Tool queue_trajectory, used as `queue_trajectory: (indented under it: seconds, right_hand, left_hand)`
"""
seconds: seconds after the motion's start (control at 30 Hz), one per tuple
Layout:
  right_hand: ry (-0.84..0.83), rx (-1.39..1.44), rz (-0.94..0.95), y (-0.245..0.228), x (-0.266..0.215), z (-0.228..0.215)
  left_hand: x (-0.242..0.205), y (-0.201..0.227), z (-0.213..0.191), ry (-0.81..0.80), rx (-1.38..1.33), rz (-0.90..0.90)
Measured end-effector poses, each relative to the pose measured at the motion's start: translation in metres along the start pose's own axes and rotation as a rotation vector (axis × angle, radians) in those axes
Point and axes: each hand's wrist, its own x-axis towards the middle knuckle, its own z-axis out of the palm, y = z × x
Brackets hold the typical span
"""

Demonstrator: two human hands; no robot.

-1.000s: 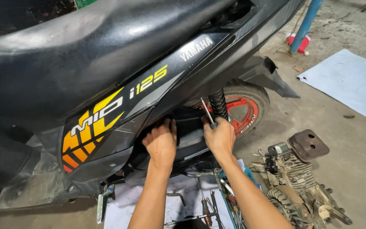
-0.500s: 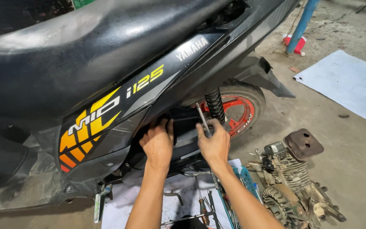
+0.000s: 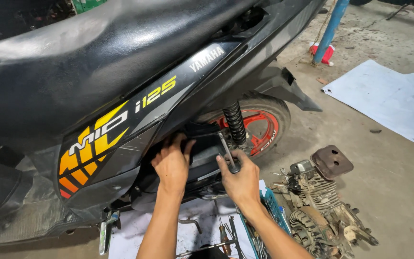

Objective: Removing the air filter cover and air filter from a motorcycle using a screwdriver

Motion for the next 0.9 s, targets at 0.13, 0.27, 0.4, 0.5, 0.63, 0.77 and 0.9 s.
queue_trajectory:
  seconds: [0.13, 0.27, 0.4, 0.5, 0.63, 0.77, 0.9]
  right_hand:
    - [0.009, 0.012, -0.015, 0.001, -0.001, -0.009]
    - [-0.006, 0.011, 0.012, -0.002, -0.006, -0.014]
    - [-0.009, 0.012, 0.015, 0.002, -0.003, -0.014]
    - [-0.012, 0.016, 0.016, 0.002, 0.0, -0.013]
    - [-0.016, 0.018, 0.026, -0.001, -0.002, -0.017]
    - [-0.01, 0.015, 0.026, 0.0, -0.002, -0.017]
    - [-0.009, 0.016, 0.008, 0.004, 0.001, -0.016]
  left_hand:
    - [0.002, 0.001, 0.002, -0.011, 0.084, 0.015]
    - [0.007, 0.002, 0.001, -0.109, 0.078, -0.059]
    - [0.006, 0.009, -0.015, -0.211, 0.019, -0.113]
    - [0.006, -0.002, 0.003, -0.138, 0.061, -0.068]
    - [0.004, -0.007, 0.014, -0.096, 0.091, -0.08]
    - [0.004, -0.001, 0.001, -0.119, 0.058, -0.09]
    - [0.004, 0.008, -0.022, -0.145, 0.056, -0.03]
